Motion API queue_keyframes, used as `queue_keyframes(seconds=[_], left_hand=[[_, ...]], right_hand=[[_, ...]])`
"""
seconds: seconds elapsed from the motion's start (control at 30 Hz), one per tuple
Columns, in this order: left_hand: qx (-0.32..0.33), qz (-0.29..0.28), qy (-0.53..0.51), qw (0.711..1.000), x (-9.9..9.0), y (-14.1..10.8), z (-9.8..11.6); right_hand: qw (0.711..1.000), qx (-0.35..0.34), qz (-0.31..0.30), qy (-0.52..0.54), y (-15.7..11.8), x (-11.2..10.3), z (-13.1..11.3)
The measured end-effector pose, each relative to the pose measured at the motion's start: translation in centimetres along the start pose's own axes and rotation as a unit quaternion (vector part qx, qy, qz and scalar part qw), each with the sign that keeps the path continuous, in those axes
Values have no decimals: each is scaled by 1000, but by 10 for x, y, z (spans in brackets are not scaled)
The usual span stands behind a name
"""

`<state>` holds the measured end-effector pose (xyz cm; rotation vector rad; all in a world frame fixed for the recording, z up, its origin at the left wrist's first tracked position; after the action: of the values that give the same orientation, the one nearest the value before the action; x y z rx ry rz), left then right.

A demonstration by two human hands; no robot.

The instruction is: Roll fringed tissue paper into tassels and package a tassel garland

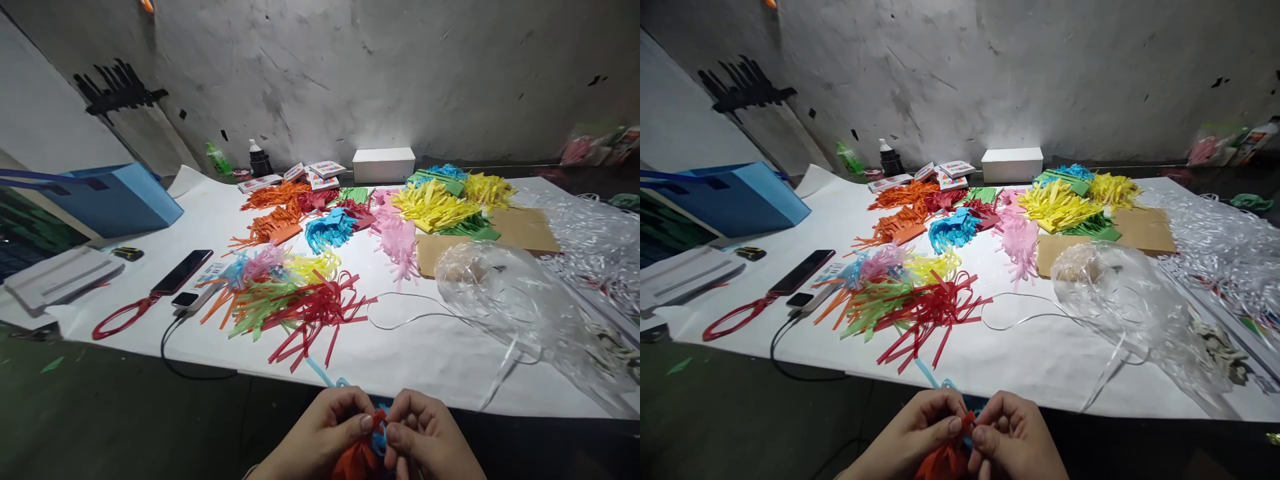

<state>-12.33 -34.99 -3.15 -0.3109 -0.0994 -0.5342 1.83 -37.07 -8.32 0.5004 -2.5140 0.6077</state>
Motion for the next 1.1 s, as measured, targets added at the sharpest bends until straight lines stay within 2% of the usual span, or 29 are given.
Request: queue_keyframes(seconds=[0.13,0.33,0.5,0.63,0.77,0.93,1.1], left_hand=[[30,28,50,998,-1,1,3],[55,42,53,996,1,0,6],[43,43,4,998,1,-1,2],[45,49,14,998,2,0,2],[72,61,100,991,4,-1,6],[145,71,285,945,7,-7,16],[179,62,353,916,8,-9,19]], right_hand=[[997,12,-40,70,2,2,5],[999,-4,-1,44,-2,1,-3],[999,8,5,44,-1,1,-1],[999,-2,19,42,-2,0,-1],[999,17,13,44,-7,2,-9],[996,36,0,87,-8,2,-12],[998,12,32,52,-7,-3,-6]])
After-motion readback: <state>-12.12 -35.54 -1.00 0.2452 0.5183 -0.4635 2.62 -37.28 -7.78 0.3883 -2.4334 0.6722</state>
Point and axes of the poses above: each hand's wrist, its own y-axis towards the middle knuckle, its own x-axis out of the palm, z = x × y, the point moved 5 cm from there along y, towards the middle knuckle, and after that the axes turned 1 degree about -z, right-handed, at the moved point
